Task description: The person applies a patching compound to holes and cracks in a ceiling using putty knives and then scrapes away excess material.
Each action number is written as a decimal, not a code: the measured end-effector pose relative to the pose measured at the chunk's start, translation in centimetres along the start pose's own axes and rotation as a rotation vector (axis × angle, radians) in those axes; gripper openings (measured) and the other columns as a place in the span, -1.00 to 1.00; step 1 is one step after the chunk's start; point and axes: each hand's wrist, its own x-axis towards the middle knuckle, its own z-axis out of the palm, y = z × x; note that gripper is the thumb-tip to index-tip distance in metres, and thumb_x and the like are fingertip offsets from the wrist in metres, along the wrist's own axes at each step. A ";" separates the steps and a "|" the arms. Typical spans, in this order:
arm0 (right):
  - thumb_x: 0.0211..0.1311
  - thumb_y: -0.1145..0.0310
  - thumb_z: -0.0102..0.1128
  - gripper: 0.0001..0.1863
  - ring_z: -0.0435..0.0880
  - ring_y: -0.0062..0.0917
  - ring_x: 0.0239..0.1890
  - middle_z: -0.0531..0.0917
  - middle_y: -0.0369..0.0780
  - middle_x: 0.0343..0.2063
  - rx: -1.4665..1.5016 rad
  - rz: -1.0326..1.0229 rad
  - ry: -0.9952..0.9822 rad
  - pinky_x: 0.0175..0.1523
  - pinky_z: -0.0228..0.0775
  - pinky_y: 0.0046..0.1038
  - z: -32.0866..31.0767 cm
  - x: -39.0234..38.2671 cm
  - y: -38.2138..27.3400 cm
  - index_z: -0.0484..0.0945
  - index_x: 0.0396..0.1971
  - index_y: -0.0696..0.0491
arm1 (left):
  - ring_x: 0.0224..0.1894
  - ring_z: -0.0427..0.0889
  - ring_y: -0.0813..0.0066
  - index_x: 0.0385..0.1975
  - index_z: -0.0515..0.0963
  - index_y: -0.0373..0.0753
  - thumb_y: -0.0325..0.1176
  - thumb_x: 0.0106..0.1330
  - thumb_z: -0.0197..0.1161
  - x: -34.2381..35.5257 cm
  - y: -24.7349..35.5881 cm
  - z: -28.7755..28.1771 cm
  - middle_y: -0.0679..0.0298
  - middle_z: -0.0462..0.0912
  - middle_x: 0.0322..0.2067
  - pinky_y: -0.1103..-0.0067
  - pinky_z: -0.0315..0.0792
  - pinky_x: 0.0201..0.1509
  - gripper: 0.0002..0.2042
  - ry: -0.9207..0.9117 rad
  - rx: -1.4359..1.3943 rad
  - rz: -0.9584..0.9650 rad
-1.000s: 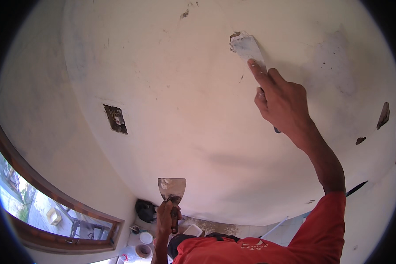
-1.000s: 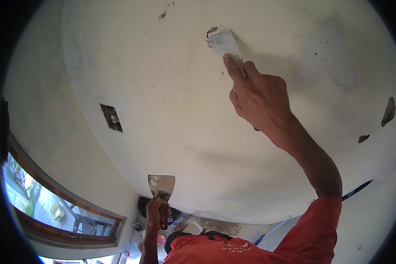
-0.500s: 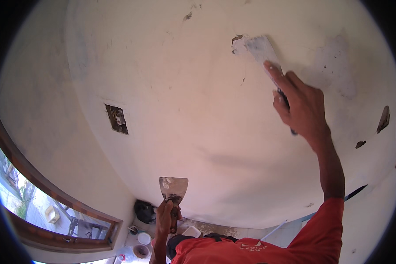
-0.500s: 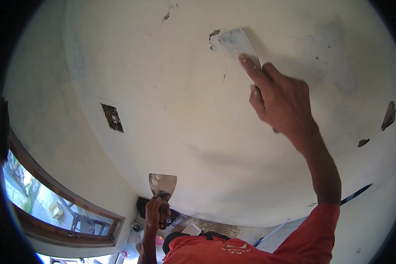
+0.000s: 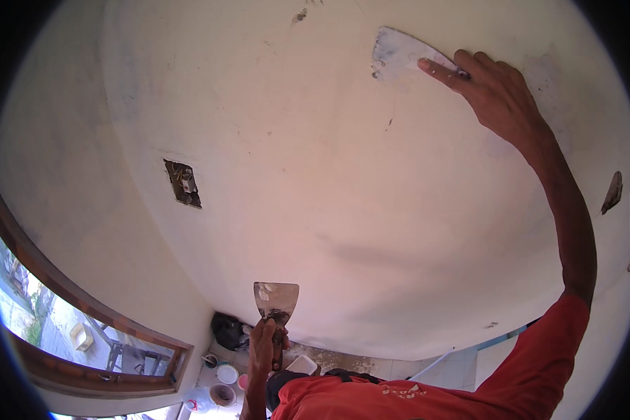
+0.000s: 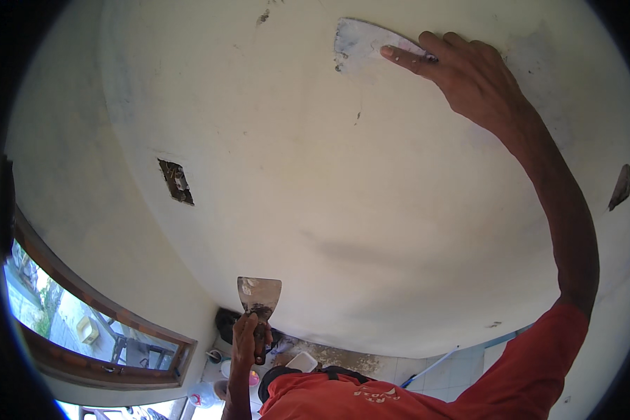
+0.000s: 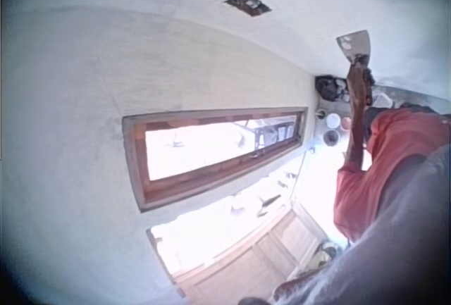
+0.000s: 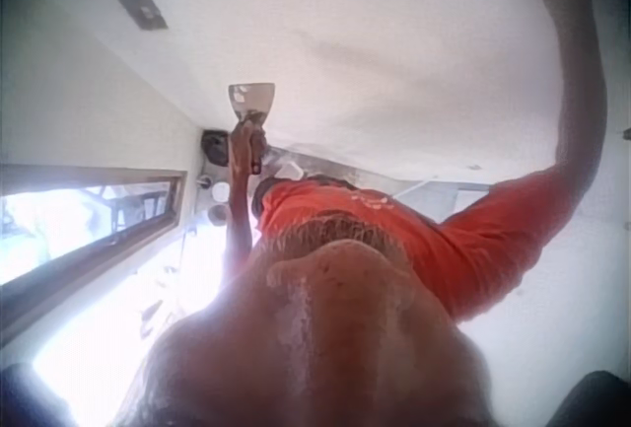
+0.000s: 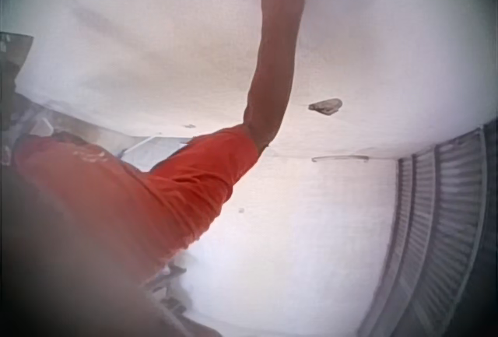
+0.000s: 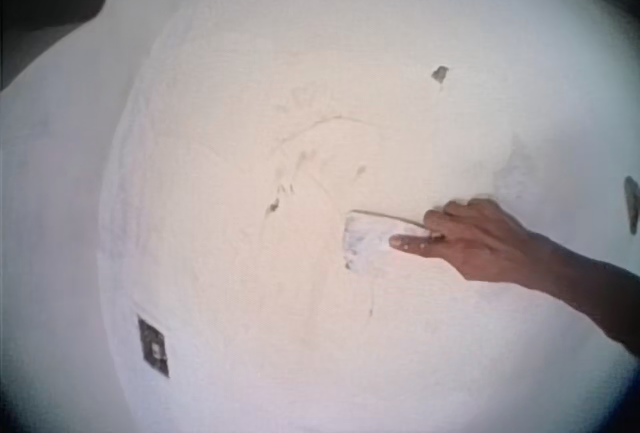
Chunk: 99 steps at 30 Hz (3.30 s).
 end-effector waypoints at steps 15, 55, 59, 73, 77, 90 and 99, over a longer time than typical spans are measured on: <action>0.26 0.33 0.23 -0.41 0.56 -0.45 -0.54 0.55 -0.26 -0.44 0.315 0.429 -0.102 -0.41 0.45 -0.36 -4.1 -4.8 -5.7 0.38 0.32 -0.15 | -0.70 0.48 0.50 -0.37 0.50 -0.38 -0.10 0.49 -0.04 0.3 -1.0 -0.1 0.17 0.56 -0.65 0.60 0.39 -0.58 -0.59 0.030 -0.078 0.017; 0.18 0.32 0.29 -0.31 0.55 -0.46 -0.73 0.54 -0.20 -0.64 0.852 0.710 0.012 -0.66 0.35 -0.42 2.6 -1.7 -21.4 0.31 0.31 0.16 | -0.64 0.53 0.49 -0.28 0.49 -0.34 -0.16 0.48 -0.04 -0.1 -2.2 -0.4 0.18 0.57 -0.56 0.60 0.41 -0.58 -0.67 0.131 -0.034 -0.025; 0.12 0.31 0.32 -0.32 0.57 -0.45 -0.71 0.56 -0.24 -0.63 0.749 0.652 0.153 -0.62 0.39 -0.36 0.3 -2.8 -18.6 0.37 0.28 0.09 | -0.64 0.54 0.48 -0.26 0.48 -0.34 -0.17 0.48 -0.03 -0.1 -2.2 -1.0 0.18 0.57 -0.53 0.60 0.43 -0.56 -0.68 0.112 -0.047 -0.015; 0.13 0.29 0.26 -0.37 0.48 -0.45 -0.80 0.54 -0.21 -0.71 0.649 0.552 0.029 -0.68 0.29 -0.39 -0.4 -2.0 -19.4 0.40 0.21 0.23 | -0.62 0.53 0.50 -0.34 0.49 -0.37 -0.15 0.51 -0.07 -0.7 0.3 0.1 0.20 0.56 -0.61 0.59 0.43 -0.49 -0.63 0.005 0.020 0.009; 0.12 0.33 0.30 -0.34 0.54 -0.39 -0.71 0.58 -0.22 -0.63 0.815 0.567 -0.218 -0.57 0.37 -0.38 -2.6 -5.0 -19.4 0.39 0.27 0.09 | -0.62 0.53 0.52 -0.27 0.50 -0.34 -0.13 0.49 -0.05 -0.9 -1.0 -0.6 0.20 0.55 -0.57 0.60 0.39 -0.55 -0.64 0.061 0.006 0.041; 0.32 0.48 0.15 -0.29 0.64 -0.33 -0.41 0.57 -0.07 -0.24 1.430 0.704 0.051 -0.38 0.54 -0.28 -2.2 -9.3 -20.2 0.08 0.43 0.02 | -0.59 0.51 0.56 -0.29 0.50 -0.35 -0.03 0.52 -0.08 -2.0 2.3 2.6 0.20 0.58 -0.57 0.63 0.37 -0.53 -0.56 0.115 -0.002 0.178; 0.30 0.41 0.22 -0.34 0.57 -0.44 -0.45 0.47 -0.18 -0.30 1.056 0.521 0.043 -0.47 0.49 -0.40 -2.2 -7.7 -18.1 0.20 0.37 0.09 | -0.57 0.55 0.48 -0.30 0.47 -0.35 -0.06 0.50 -0.08 -2.8 2.8 2.9 0.18 0.57 -0.52 0.58 0.44 -0.50 -0.58 0.194 0.029 0.270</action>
